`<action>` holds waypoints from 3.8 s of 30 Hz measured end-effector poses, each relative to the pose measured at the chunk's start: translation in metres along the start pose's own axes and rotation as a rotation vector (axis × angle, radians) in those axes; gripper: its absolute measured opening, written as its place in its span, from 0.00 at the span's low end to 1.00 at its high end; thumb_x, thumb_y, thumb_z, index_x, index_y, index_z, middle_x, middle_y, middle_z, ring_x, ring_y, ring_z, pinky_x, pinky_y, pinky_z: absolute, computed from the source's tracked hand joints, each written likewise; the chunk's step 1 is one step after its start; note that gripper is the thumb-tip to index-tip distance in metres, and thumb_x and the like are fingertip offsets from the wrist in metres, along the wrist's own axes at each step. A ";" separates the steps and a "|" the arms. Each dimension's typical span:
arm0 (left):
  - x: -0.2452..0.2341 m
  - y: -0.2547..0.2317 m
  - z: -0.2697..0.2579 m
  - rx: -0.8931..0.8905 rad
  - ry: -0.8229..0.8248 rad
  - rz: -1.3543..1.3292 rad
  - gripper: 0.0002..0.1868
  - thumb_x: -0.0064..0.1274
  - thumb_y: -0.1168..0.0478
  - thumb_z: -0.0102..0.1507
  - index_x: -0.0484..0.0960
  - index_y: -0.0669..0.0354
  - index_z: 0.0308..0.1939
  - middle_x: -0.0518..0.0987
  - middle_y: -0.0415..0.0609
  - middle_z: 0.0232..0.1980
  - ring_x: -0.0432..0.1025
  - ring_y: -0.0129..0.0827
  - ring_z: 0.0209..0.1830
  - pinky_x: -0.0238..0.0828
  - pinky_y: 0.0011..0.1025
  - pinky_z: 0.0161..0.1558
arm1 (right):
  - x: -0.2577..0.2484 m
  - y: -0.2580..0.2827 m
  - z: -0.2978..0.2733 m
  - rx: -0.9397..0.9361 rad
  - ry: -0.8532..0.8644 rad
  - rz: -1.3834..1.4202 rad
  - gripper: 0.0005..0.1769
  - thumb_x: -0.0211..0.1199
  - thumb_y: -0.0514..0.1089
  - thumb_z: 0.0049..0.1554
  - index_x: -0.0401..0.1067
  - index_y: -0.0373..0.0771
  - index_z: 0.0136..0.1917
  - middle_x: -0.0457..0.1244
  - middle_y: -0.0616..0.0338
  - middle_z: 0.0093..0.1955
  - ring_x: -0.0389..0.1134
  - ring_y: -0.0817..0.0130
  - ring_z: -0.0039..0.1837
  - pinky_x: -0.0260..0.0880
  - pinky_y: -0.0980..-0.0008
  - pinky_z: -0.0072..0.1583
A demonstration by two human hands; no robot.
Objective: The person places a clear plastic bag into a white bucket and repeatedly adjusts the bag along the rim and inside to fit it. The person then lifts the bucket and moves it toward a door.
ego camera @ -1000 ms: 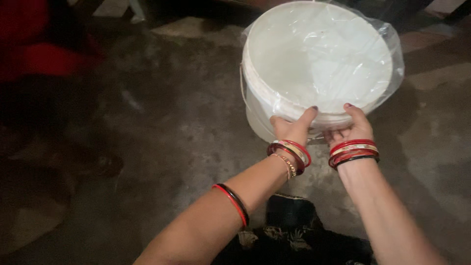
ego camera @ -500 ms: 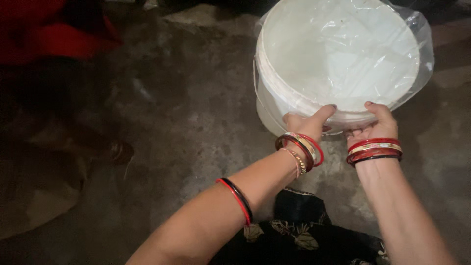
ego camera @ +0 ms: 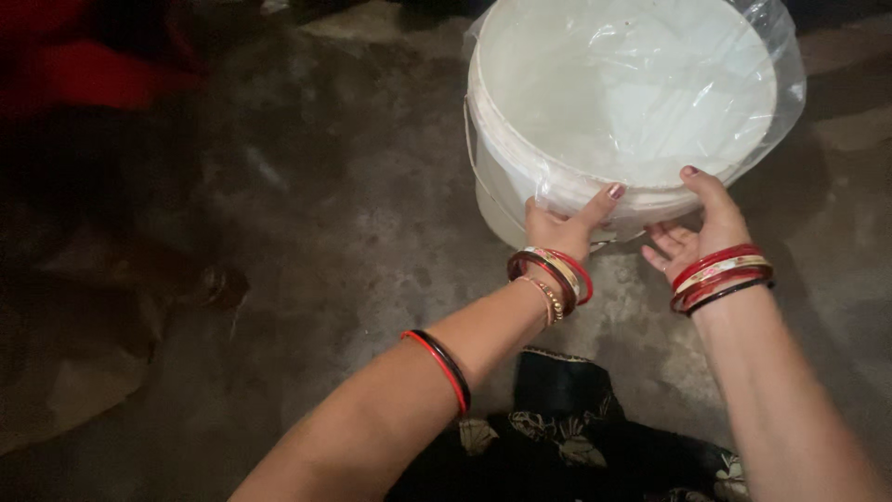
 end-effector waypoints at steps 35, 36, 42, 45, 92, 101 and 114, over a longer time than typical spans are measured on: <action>0.005 -0.074 -0.062 0.087 0.697 1.353 0.28 0.52 0.37 0.61 0.84 0.51 0.53 0.87 0.51 0.38 0.83 0.44 0.41 0.79 0.42 0.48 | -0.010 -0.021 0.050 -0.142 0.104 0.329 0.37 0.71 0.51 0.44 0.66 0.43 0.65 0.64 0.57 0.67 0.64 0.58 0.69 0.59 0.54 0.72; 0.011 -0.077 -0.066 0.253 0.726 1.520 0.24 0.52 0.39 0.64 0.87 0.51 0.50 0.87 0.50 0.42 0.82 0.44 0.47 0.77 0.41 0.53 | -0.011 -0.022 0.052 -0.154 0.108 0.338 0.36 0.71 0.51 0.45 0.66 0.43 0.66 0.64 0.57 0.67 0.64 0.58 0.68 0.60 0.54 0.71; 0.025 -0.090 -0.036 1.316 0.320 1.899 0.46 0.54 0.54 0.50 0.58 0.43 0.73 0.68 0.53 0.72 0.62 0.43 0.73 0.56 0.55 0.70 | -0.014 -0.015 0.043 -0.198 0.089 0.290 0.39 0.71 0.51 0.47 0.64 0.39 0.69 0.62 0.51 0.68 0.62 0.53 0.70 0.60 0.51 0.73; -0.001 -0.089 -0.021 1.411 0.319 1.853 0.45 0.51 0.53 0.52 0.56 0.40 0.74 0.71 0.54 0.66 0.67 0.49 0.68 0.58 0.60 0.67 | -0.010 -0.008 0.025 -0.121 0.136 0.285 0.44 0.70 0.52 0.44 0.60 0.44 0.72 0.60 0.56 0.72 0.60 0.54 0.74 0.54 0.50 0.73; -0.001 -0.070 -0.005 1.373 0.380 1.727 0.29 0.53 0.55 0.62 0.69 0.41 0.68 0.71 0.42 0.49 0.66 0.36 0.49 0.62 0.46 0.57 | 0.025 -0.071 0.006 0.186 0.476 0.382 0.23 0.50 0.44 0.56 0.66 0.35 0.64 0.64 0.51 0.63 0.65 0.57 0.66 0.61 0.46 0.71; 0.001 -0.069 0.003 1.437 0.398 1.592 0.23 0.51 0.55 0.63 0.72 0.43 0.63 0.73 0.40 0.47 0.67 0.35 0.45 0.62 0.42 0.48 | 0.004 -0.083 0.020 -0.095 0.156 0.149 0.11 0.57 0.44 0.57 0.68 0.42 0.54 0.64 0.61 0.54 0.63 0.64 0.57 0.64 0.52 0.62; 0.009 -0.069 0.002 1.390 0.386 1.621 0.13 0.50 0.57 0.62 0.73 0.45 0.51 0.72 0.39 0.42 0.69 0.33 0.41 0.61 0.42 0.43 | -0.007 -0.044 0.012 -0.033 0.185 0.536 0.23 0.53 0.45 0.57 0.65 0.30 0.62 0.62 0.50 0.64 0.64 0.56 0.68 0.64 0.51 0.74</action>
Point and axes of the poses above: each hand's wrist, its own z-axis towards the middle knuckle, its own x-axis out of the palm, y = z × x, the point moved 3 cm from there along z, towards the middle knuckle
